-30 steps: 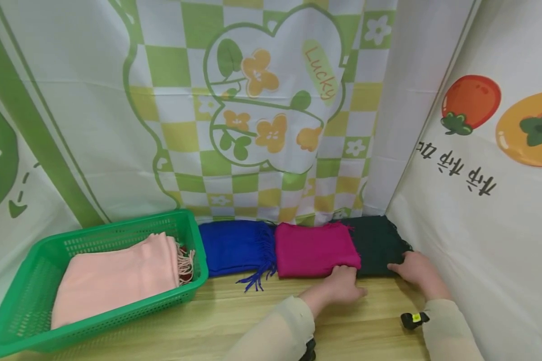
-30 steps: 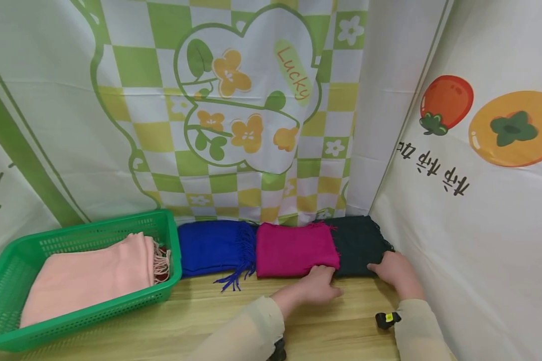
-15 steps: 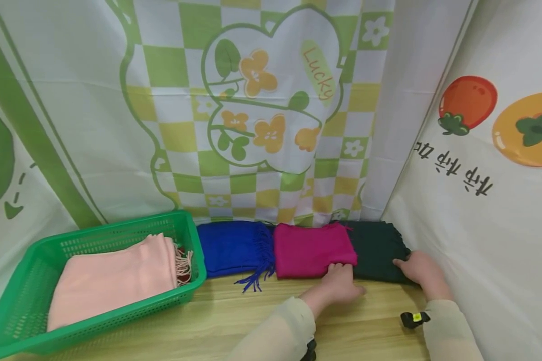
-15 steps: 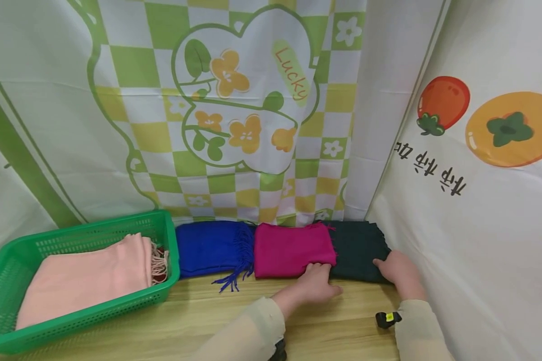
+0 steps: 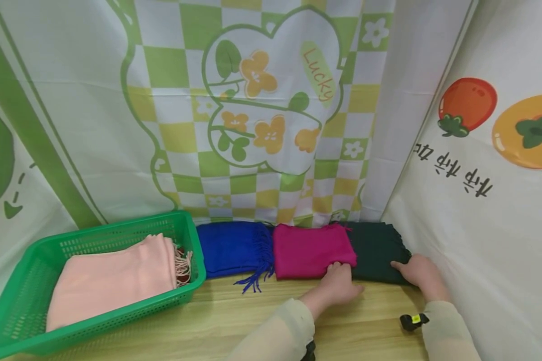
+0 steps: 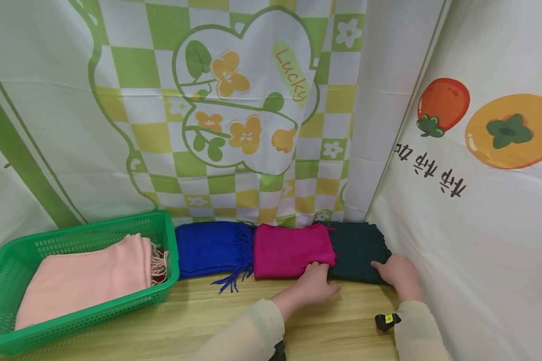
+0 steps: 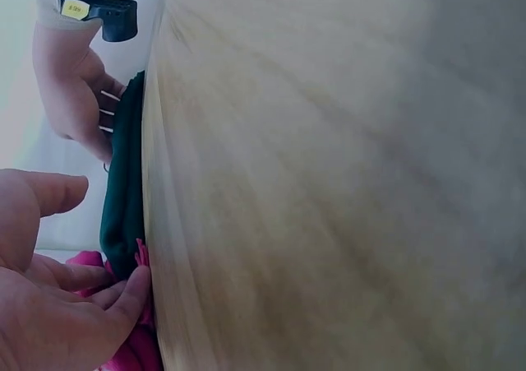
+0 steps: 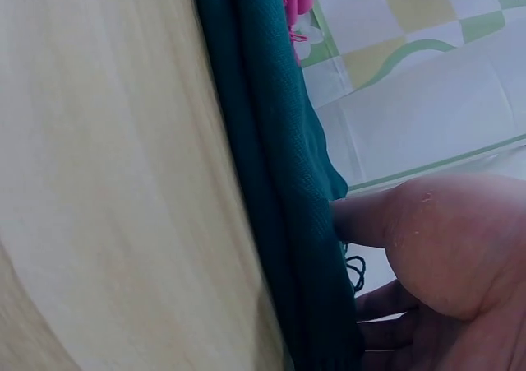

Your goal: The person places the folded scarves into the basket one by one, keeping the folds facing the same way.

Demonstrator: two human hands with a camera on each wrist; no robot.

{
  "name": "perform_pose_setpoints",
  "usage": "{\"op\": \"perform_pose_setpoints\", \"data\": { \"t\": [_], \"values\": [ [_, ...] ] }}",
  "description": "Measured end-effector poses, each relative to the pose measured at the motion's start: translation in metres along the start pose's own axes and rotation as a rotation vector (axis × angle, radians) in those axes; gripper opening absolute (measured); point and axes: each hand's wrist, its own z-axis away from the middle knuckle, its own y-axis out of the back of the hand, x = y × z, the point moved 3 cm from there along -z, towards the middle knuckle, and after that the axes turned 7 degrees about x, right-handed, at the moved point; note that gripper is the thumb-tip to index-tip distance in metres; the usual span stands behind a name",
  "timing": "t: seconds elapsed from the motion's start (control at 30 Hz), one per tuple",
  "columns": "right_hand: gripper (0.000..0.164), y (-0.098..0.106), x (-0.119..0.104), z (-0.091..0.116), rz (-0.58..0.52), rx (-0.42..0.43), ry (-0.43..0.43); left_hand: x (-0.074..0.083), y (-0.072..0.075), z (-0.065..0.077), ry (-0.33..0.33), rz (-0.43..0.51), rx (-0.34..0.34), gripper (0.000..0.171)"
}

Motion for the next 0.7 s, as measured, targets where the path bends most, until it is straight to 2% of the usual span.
{"op": "perform_pose_setpoints", "data": {
  "t": [0.17, 0.3, 0.43, 0.5, 0.7],
  "values": [
    [0.077, -0.0034, 0.0029, -0.0015, 0.008, -0.018, 0.003, -0.0012, -0.0005, -0.002, 0.011, 0.072, -0.01, 0.072],
    [0.08, -0.0055, 0.0058, -0.0029, -0.011, -0.034, -0.006, -0.0027, -0.0001, -0.0022, 0.043, 0.235, -0.034, 0.084],
    [0.08, -0.0051, 0.0057, -0.0028, -0.035, -0.044, -0.009, -0.0038, 0.001, -0.0016, 0.053, 0.368, -0.033, 0.086],
    [0.08, -0.0044, 0.0049, -0.002, -0.051, -0.05, -0.007, -0.0048, 0.0012, -0.0019, 0.045, 0.381, -0.03, 0.084],
    [0.084, -0.0016, 0.0009, 0.0028, -0.104, -0.086, 0.038, -0.0089, -0.0005, -0.0041, 0.041, 0.333, -0.003, 0.076]
  ]
}}
